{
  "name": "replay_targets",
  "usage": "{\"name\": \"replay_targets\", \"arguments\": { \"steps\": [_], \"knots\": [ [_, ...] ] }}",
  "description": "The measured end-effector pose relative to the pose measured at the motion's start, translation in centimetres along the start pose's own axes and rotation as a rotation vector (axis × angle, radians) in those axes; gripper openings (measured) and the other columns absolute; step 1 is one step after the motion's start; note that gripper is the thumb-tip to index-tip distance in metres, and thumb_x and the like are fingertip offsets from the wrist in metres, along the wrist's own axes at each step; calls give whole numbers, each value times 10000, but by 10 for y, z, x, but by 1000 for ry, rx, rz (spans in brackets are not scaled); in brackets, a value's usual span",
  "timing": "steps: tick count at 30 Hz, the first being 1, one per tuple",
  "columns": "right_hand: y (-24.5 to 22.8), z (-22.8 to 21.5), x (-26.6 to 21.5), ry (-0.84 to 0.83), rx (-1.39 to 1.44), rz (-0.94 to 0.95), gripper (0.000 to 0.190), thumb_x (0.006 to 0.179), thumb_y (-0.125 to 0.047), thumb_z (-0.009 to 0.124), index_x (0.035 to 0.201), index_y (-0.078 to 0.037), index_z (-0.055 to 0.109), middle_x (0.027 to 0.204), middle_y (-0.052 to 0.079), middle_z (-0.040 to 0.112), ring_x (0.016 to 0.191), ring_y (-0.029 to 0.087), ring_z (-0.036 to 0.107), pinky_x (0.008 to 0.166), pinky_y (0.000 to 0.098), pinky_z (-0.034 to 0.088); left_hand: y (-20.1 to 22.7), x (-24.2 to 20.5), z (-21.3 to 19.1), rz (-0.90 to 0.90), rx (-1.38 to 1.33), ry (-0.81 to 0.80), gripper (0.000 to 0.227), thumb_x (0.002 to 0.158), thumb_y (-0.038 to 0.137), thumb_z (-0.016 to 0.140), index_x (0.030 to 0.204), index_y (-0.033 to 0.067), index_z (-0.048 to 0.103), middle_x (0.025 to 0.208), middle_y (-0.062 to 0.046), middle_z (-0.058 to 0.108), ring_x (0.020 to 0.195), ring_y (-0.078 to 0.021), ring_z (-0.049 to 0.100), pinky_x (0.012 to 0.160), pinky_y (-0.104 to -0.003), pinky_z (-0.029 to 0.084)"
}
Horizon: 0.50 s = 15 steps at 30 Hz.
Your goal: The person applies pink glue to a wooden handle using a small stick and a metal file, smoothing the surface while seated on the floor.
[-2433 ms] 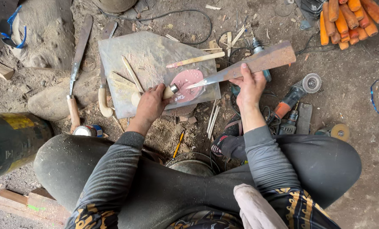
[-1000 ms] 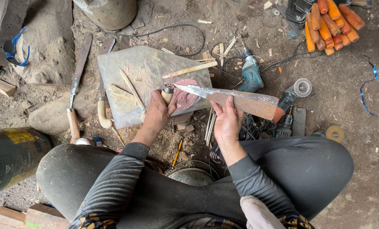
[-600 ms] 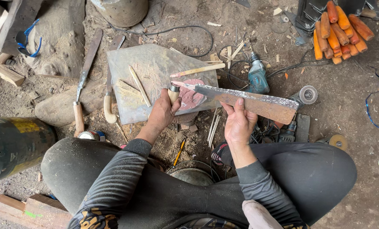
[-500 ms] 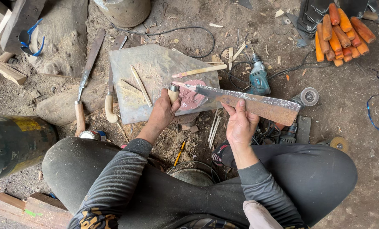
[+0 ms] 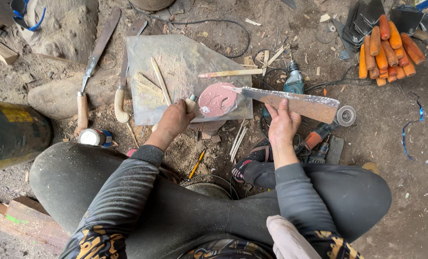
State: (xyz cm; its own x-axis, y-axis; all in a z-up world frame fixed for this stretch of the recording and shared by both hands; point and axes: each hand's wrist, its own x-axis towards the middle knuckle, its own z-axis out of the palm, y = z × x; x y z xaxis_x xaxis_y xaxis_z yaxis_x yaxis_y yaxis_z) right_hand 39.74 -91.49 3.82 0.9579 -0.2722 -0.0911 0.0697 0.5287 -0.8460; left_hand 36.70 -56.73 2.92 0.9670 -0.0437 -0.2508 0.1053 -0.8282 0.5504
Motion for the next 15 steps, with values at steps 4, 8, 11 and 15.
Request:
{"name": "replay_targets", "arguments": {
  "steps": [4,8,11,15],
  "knots": [
    [35,-47,20,-2,51,139,138,1032,-191,694,1087,-66,670,1050,18,653,1115,260,684,1046,546,587,2,-8,-9,-110,-64,-48,560,953,409,722,1162,-57,493,968,-294,700,917,-440,707,830,-489,574],
    [45,-75,32,-35,83,239,148,991,-216,695,1072,-95,671,1106,23,656,1165,278,667,1082,527,546,13,-15,-24,-165,-100,-70,605,923,377,755,1179,-68,433,922,-310,695,888,-455,705,783,-496,578],
    [46,-83,31,-130,47,261,139,1009,-215,698,1076,-98,665,1133,24,651,1199,268,652,1102,521,542,18,-18,-31,-145,-83,-66,581,917,354,773,1162,-59,448,914,-301,700,895,-459,701,783,-503,573],
    [44,-80,27,-248,21,274,129,1052,-202,693,1079,-81,660,1112,41,674,1154,259,672,1072,532,572,23,-13,-30,-208,-106,-126,515,900,335,774,1154,-21,501,933,-254,715,889,-399,737,811,-471,589]
  ]
}}
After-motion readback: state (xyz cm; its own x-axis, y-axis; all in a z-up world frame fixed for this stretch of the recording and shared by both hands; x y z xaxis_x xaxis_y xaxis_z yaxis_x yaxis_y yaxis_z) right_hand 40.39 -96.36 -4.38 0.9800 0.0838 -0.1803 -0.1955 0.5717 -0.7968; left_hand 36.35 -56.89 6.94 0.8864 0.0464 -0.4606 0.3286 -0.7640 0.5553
